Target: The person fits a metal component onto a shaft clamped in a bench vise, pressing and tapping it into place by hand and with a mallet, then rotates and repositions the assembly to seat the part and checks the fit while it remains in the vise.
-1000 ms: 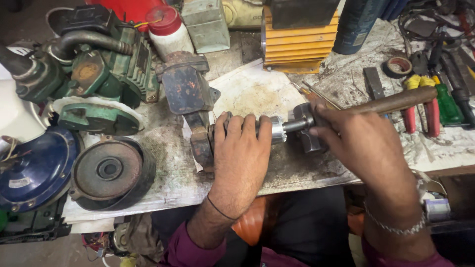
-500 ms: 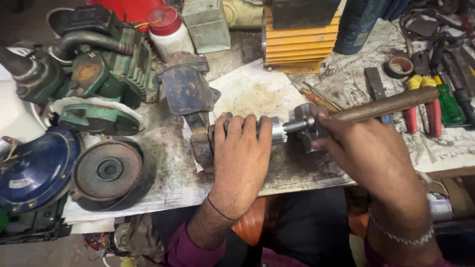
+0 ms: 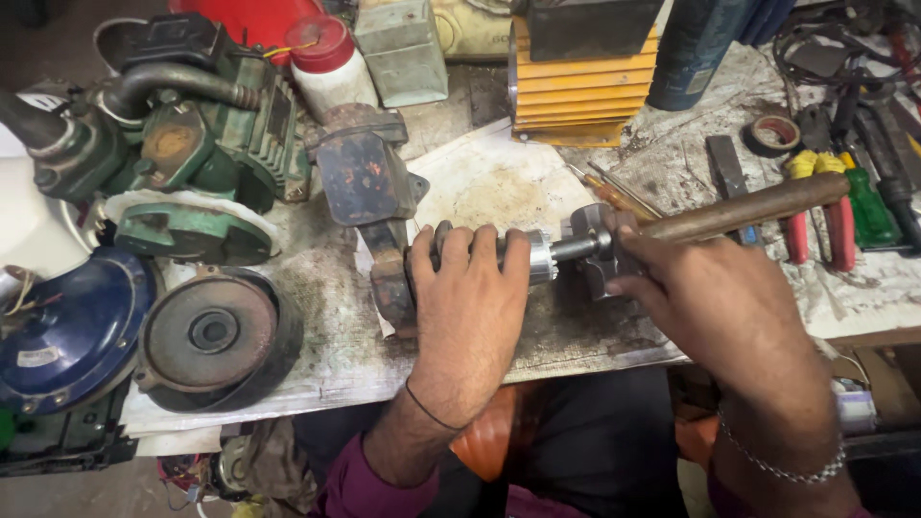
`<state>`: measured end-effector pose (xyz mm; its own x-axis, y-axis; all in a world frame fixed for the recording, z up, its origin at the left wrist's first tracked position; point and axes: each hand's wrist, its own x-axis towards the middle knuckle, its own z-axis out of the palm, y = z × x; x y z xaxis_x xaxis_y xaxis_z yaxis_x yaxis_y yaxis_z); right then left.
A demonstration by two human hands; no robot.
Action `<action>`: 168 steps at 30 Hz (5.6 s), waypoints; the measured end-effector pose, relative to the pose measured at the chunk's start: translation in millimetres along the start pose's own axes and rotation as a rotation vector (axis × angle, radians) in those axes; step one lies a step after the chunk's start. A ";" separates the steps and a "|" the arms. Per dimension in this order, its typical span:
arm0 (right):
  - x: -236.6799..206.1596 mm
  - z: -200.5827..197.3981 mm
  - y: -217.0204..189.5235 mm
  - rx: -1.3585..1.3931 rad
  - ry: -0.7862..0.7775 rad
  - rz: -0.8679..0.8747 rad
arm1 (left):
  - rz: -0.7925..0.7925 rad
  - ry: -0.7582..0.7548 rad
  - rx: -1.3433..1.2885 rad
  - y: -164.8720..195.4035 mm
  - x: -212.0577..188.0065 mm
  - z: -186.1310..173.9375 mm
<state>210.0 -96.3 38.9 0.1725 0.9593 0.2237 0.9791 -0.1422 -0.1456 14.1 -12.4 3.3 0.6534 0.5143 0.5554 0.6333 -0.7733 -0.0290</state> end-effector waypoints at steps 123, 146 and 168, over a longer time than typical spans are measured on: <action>-2.3 4.6 8.6 -0.059 -0.087 0.112 | 0.119 0.046 -0.034 -1.5 1.0 6.5; -0.5 7.0 11.0 -0.046 -0.021 -0.009 | 0.111 0.102 -0.029 -0.9 1.4 5.9; -1.7 3.7 29.0 -0.076 0.025 0.048 | -0.033 -0.119 -0.404 -15.2 -2.2 -12.1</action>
<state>237.7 -101.2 30.8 0.2210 0.9446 0.2427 0.9749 -0.2068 -0.0828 -2.0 -6.3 12.6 0.6940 0.5618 0.4503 0.4566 -0.8270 0.3281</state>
